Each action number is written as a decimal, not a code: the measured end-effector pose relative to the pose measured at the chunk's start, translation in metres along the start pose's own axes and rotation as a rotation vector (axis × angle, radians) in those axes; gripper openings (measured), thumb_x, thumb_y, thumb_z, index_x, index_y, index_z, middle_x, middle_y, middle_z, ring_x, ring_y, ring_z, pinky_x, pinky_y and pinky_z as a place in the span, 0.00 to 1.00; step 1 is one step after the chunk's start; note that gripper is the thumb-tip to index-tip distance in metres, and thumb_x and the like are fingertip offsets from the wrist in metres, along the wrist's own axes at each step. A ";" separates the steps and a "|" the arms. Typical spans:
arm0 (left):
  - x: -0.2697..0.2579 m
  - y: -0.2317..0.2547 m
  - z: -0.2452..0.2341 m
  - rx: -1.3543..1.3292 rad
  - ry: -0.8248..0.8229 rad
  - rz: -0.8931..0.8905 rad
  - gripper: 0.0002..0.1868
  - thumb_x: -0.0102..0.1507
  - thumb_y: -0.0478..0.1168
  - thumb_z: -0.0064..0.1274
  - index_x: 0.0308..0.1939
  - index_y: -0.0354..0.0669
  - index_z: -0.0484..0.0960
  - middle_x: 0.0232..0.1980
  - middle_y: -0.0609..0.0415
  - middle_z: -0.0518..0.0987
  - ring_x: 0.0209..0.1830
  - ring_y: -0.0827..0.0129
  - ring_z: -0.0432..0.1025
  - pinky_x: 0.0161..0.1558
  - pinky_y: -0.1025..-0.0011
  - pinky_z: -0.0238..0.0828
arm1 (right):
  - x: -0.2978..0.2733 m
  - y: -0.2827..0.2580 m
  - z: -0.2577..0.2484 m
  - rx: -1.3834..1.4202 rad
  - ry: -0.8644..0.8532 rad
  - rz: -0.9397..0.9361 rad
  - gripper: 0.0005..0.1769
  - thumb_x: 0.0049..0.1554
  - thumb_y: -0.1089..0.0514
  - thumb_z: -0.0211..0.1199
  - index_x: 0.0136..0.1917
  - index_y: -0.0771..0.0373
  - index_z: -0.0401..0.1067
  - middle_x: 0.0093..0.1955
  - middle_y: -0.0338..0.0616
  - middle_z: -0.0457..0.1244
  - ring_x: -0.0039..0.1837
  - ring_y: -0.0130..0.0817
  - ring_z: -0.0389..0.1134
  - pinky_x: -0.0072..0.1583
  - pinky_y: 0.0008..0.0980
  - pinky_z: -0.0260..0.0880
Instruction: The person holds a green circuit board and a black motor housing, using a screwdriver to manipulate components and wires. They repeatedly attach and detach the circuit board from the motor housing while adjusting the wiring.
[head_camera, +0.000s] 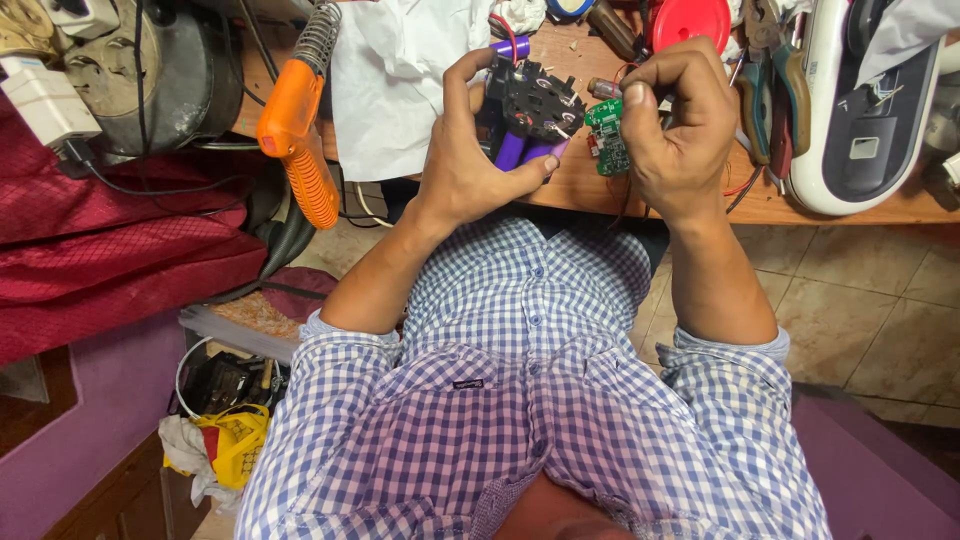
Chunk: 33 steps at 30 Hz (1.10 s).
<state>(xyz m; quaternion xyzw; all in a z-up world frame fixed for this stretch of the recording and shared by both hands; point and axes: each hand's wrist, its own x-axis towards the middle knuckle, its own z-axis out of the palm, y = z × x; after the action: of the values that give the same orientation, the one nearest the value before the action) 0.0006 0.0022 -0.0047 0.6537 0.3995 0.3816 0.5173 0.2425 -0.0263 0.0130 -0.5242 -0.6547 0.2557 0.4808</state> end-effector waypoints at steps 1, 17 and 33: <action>0.001 -0.002 0.000 0.001 -0.002 0.001 0.53 0.58 0.37 0.73 0.74 0.39 0.49 0.56 0.46 0.84 0.56 0.62 0.84 0.59 0.68 0.81 | 0.000 -0.001 0.001 0.007 -0.005 0.004 0.06 0.70 0.66 0.61 0.49 0.71 0.69 0.48 0.46 0.61 0.48 0.29 0.62 0.51 0.26 0.64; -0.008 -0.032 0.010 0.197 0.161 0.182 0.63 0.53 0.37 0.79 0.77 0.40 0.44 0.71 0.36 0.68 0.71 0.51 0.71 0.72 0.62 0.73 | -0.010 -0.018 -0.021 0.145 0.344 0.280 0.07 0.60 0.70 0.65 0.54 0.72 0.75 0.51 0.39 0.63 0.52 0.24 0.65 0.55 0.23 0.67; -0.005 -0.091 0.039 0.299 0.131 0.404 0.61 0.53 0.36 0.82 0.74 0.45 0.48 0.72 0.39 0.61 0.74 0.48 0.63 0.74 0.60 0.68 | -0.058 0.025 -0.009 -0.689 -0.089 0.180 0.21 0.54 0.57 0.81 0.53 0.68 0.73 0.55 0.55 0.55 0.62 0.53 0.53 0.64 0.48 0.57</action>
<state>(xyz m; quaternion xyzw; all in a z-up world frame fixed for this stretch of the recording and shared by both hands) 0.0226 -0.0034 -0.1010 0.7634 0.3453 0.4553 0.3011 0.2604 -0.0742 -0.0255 -0.6995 -0.6740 0.0836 0.2224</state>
